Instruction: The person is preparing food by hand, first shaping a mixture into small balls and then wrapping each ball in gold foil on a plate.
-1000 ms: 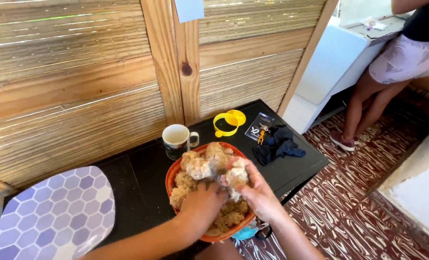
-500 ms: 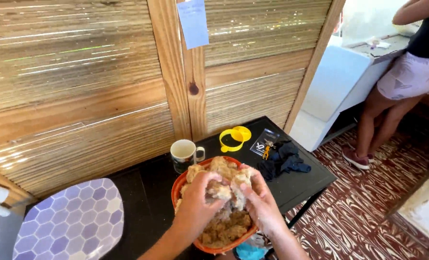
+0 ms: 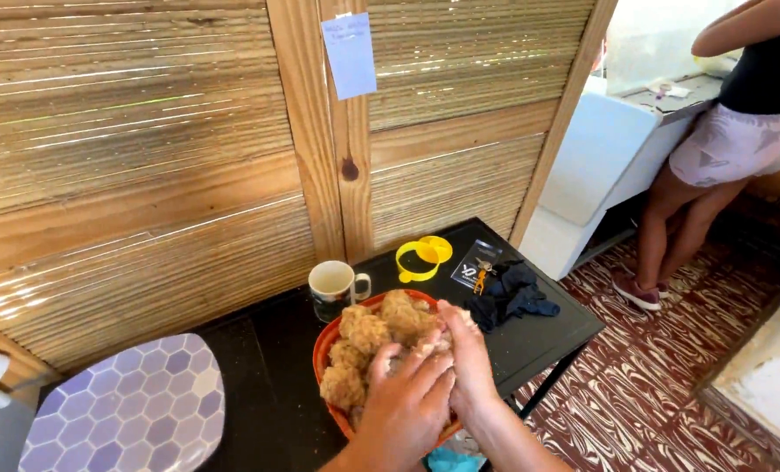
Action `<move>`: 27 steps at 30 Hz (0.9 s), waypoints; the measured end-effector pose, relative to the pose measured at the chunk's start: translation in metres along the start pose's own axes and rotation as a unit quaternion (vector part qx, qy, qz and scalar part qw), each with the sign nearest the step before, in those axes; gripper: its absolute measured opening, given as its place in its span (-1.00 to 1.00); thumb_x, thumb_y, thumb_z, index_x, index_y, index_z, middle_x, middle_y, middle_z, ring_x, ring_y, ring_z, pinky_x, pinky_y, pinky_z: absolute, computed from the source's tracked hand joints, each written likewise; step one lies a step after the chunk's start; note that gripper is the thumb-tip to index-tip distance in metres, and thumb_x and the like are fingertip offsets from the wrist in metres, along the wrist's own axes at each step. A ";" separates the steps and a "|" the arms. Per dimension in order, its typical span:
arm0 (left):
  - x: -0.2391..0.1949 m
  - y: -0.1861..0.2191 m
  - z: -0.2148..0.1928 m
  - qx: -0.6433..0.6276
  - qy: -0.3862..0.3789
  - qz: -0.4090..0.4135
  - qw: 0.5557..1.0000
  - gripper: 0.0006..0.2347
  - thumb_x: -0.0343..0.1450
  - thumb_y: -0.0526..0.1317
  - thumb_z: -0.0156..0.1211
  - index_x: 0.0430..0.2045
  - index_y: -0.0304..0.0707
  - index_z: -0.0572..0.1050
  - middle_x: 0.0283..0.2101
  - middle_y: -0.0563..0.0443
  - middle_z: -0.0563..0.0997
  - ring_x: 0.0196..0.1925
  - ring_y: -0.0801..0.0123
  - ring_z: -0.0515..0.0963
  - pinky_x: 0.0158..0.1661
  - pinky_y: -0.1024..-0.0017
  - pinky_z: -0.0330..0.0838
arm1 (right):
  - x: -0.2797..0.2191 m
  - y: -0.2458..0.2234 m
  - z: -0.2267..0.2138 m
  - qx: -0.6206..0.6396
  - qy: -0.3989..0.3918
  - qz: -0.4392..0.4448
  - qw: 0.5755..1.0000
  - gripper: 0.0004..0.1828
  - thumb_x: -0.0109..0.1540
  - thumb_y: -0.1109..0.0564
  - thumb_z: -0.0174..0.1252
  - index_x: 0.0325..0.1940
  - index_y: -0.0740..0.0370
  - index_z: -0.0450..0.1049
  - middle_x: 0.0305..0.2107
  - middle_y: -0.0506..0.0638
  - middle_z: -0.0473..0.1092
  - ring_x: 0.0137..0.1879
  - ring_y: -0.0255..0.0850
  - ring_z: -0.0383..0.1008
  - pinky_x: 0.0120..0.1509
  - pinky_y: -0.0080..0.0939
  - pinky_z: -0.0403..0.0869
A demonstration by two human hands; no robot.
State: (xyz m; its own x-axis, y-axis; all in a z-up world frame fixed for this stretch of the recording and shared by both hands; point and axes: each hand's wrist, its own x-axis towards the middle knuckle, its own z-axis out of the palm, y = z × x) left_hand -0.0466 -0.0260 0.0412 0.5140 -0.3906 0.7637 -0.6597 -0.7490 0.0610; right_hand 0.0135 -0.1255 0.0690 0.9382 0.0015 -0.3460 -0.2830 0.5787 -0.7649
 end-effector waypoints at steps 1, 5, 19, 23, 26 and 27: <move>-0.003 -0.002 -0.005 -0.001 0.001 0.000 1.000 -0.87 0.39 -0.39 0.10 -0.30 -0.33 0.60 0.00 -0.03 0.61 0.31 0.13 0.45 0.08 -0.04 0.14 | 0.005 0.001 -0.006 -0.001 0.001 -0.001 1.000 -0.69 0.25 0.04 0.14 -0.12 0.37 0.41 -0.31 0.27 0.49 -0.24 0.10 0.53 -0.11 0.01 0.54; -0.005 -0.011 -0.021 -0.265 0.029 -0.137 0.954 -0.84 0.28 -0.33 0.13 -0.33 -0.13 0.59 0.08 -0.08 0.62 0.19 0.11 0.56 0.15 -0.09 0.31 | 0.032 0.005 -0.028 0.014 -0.095 -0.088 0.991 -0.80 0.20 0.08 0.13 -0.16 0.17 0.33 -0.68 -0.10 0.28 -0.66 -0.31 0.24 -0.62 -0.30 0.26; 0.074 -0.015 -0.054 -0.655 0.081 -0.707 0.255 -0.40 0.35 0.14 0.04 0.27 -0.14 0.39 0.28 -0.28 0.53 0.26 0.04 0.56 0.20 0.23 0.42 | -0.011 0.025 -0.006 -0.645 -0.165 -0.508 0.547 -0.31 0.45 -0.19 -0.60 0.54 0.17 -0.54 0.45 0.17 -0.02 0.58 -0.07 -0.68 0.44 0.31 -0.85; 0.074 -0.016 -0.050 -0.657 0.106 -0.691 0.281 -0.34 0.33 0.12 0.11 0.37 -0.09 0.24 0.26 -0.30 0.48 0.16 0.02 0.55 0.13 0.25 0.43 | -0.022 0.015 -0.004 -0.647 -0.242 -0.406 0.598 -0.14 0.28 -0.39 -0.72 0.55 0.06 -0.54 0.52 0.05 -0.35 0.53 0.13 -0.91 0.35 0.45 -0.88; 0.052 -0.028 -0.017 -0.671 0.127 -0.662 0.309 -0.68 0.43 0.07 0.14 -0.14 -0.11 0.35 -0.27 -0.07 0.51 -0.36 0.23 0.51 -0.34 0.44 0.39 | -0.022 0.007 -0.013 -0.547 -0.209 -0.366 0.724 0.14 0.09 -0.70 -0.70 0.54 0.04 -0.37 0.53 0.16 -0.50 0.56 0.18 -0.66 0.37 0.58 -0.41; 0.039 -0.034 0.002 -0.728 0.152 -0.591 0.314 -0.66 0.48 0.01 0.21 -0.62 -0.20 0.42 -0.66 0.12 0.44 -0.71 0.42 0.40 -0.66 0.57 0.24 | -0.022 0.003 -0.018 -0.450 -0.145 -0.363 0.803 0.22 0.03 -0.80 -0.55 0.54 0.00 -0.15 0.55 0.19 -0.48 0.62 0.16 -0.31 0.38 0.63 0.00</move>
State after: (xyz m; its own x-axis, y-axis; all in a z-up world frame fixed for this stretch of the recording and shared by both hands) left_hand -0.0030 -0.0166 0.0680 0.9410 -0.0652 -0.3322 0.2271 0.8493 0.4766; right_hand -0.0116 -0.1378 0.0644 0.8914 0.1956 0.4088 0.4518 -0.3108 -0.8363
